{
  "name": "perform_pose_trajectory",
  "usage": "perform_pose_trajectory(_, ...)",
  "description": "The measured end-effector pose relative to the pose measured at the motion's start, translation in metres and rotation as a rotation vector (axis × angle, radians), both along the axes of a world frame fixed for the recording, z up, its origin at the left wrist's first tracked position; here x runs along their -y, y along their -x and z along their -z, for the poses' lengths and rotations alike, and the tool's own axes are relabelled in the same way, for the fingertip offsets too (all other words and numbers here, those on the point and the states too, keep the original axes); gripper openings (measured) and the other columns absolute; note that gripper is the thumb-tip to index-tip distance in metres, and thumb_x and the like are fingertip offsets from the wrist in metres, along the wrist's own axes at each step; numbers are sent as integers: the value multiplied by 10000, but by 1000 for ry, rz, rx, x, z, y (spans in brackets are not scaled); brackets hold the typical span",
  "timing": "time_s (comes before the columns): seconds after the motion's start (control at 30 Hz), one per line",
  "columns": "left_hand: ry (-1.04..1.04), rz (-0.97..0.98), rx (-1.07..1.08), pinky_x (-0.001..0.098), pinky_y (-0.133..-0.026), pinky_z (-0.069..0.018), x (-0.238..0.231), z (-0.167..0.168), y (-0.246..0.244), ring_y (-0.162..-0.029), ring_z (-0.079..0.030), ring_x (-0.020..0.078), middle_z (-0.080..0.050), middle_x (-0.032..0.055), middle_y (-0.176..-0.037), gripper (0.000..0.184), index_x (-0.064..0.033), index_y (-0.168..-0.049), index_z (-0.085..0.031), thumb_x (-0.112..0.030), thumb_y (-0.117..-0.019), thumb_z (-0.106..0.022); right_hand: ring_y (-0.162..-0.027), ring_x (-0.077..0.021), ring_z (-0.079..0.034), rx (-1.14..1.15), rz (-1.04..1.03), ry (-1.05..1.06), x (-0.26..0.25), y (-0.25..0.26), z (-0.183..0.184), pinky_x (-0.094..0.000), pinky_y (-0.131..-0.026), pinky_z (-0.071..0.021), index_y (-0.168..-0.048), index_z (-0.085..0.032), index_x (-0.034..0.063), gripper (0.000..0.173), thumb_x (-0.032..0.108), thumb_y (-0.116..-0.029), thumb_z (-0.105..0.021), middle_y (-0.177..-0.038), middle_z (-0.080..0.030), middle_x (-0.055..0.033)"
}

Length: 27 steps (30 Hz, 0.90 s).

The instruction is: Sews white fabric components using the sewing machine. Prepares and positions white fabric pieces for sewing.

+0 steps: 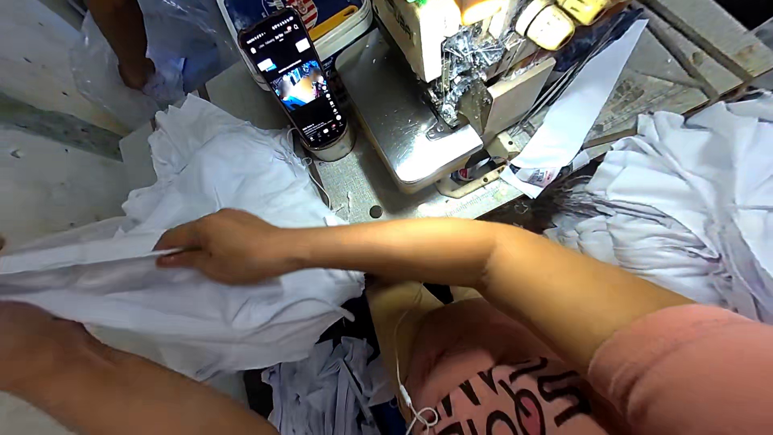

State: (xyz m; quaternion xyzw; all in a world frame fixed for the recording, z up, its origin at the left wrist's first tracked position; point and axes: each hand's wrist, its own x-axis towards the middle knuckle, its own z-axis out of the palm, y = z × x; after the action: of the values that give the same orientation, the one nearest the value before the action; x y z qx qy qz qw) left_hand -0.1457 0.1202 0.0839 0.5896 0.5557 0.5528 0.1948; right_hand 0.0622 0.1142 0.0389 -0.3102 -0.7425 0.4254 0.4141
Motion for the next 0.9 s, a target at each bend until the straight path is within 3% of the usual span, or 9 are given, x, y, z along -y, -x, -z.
perform_pose_trajectory(0.03, -17, 60, -2, 181, -834, -542, -4, 0, 2, -862, -640, -28, -657, -73, -889, 106, 7, -1015, -583, -24, -1007, -482, -951, -278, -702, -81, -19, 18, 16, -7, -10, -462, -840, -545, -1181, -718, -37, 221, 43, -1030, -577, -1005, -740, -172)
perform_pose_trajectory(0.1, 34, 114, -82, 186, -907, -509, -20, -1, -4, -957, -614, -26, -645, -46, -1009, 166, 16, -1137, -577, -70, -1055, -461, -949, -267, -693, -225, 1, 69, 40, -30, -20, -430, -847, -548, -1178, -685, -99, 223, -4, -1030, -548, -1019, -724, -208)
perform_pose_trajectory(0.2, -130, 342, -495, 252, -982, -499, -81, -10, -44, -1087, -614, 45, -650, 49, -1196, 342, 5, -1291, -601, -249, -1083, -503, -793, -128, -639, -349, 122, 181, 66, -83, -6, -300, -724, -543, -1152, -658, -89, 222, 32, -1058, -497, -925, -685, -134)
perform_pose_trajectory(0.27, -239, 440, -799, 446, -946, -518, -93, -19, -114, -1083, -651, 273, -657, 203, -1182, 435, 12, -1270, -603, -369, -1070, -534, -672, -43, -592, -420, 248, 262, 85, -119, 16, -215, -616, -521, -1081, -664, -36, 216, 87, -1070, -487, -812, -644, -46)
perform_pose_trajectory(0.3, -126, 475, -864, 616, -966, -465, -77, -25, -159, -1119, -628, 450, -637, 328, -1191, 474, 76, -1258, -601, -348, -1048, -569, -653, -27, -584, -439, 311, 318, 96, -137, 27, -199, -603, -518, -1063, -659, -9, 213, 109, -1079, -482, -792, -632, -19)
perform_pose_trajectory(0.37, 104, 567, -918, 745, -993, -383, -62, -16, -225, -1176, -569, 573, -615, 390, -1198, 447, 102, -1232, -622, -294, -1022, -627, -646, -17, -592, -454, 450, 447, 118, -169, 48, -196, -601, -524, -1074, -661, 40, 213, 152, -1087, -481, -782, -636, 12)
perform_pose_trajectory(0.57, 283, 649, -893, 666, -912, -436, -50, 35, -305, -1031, -623, 475, -653, 301, -1041, 376, 69, -1137, -633, -286, -1016, -653, -717, -5, -635, -484, 727, 542, 156, -219, 84, -207, -683, -556, -1087, -673, 51, 177, 129, -1071, -515, -831, -675, 36)
perform_pose_trajectory(0.8, 306, 536, -896, 643, -951, -438, -41, 36, -330, -1119, -631, 440, -676, 274, -1115, 321, 43, -1115, -656, -257, -1001, -646, -782, 22, -643, -509, 815, 355, 157, -226, 99, -186, -737, -561, -1063, -679, 32, 171, 89, -1058, -517, -895, -687, 51)
perform_pose_trajectory(0.9, 295, 467, -909, 636, -994, -428, -39, 36, -339, -1184, -614, 448, -659, 290, -1194, 334, 56, -1197, -638, -213, -999, -620, -811, 29, -643, -503, 856, 308, 152, -226, 100, -184, -766, -560, -1081, -673, 10, 174, 89, -1058, -519, -923, -688, 43)
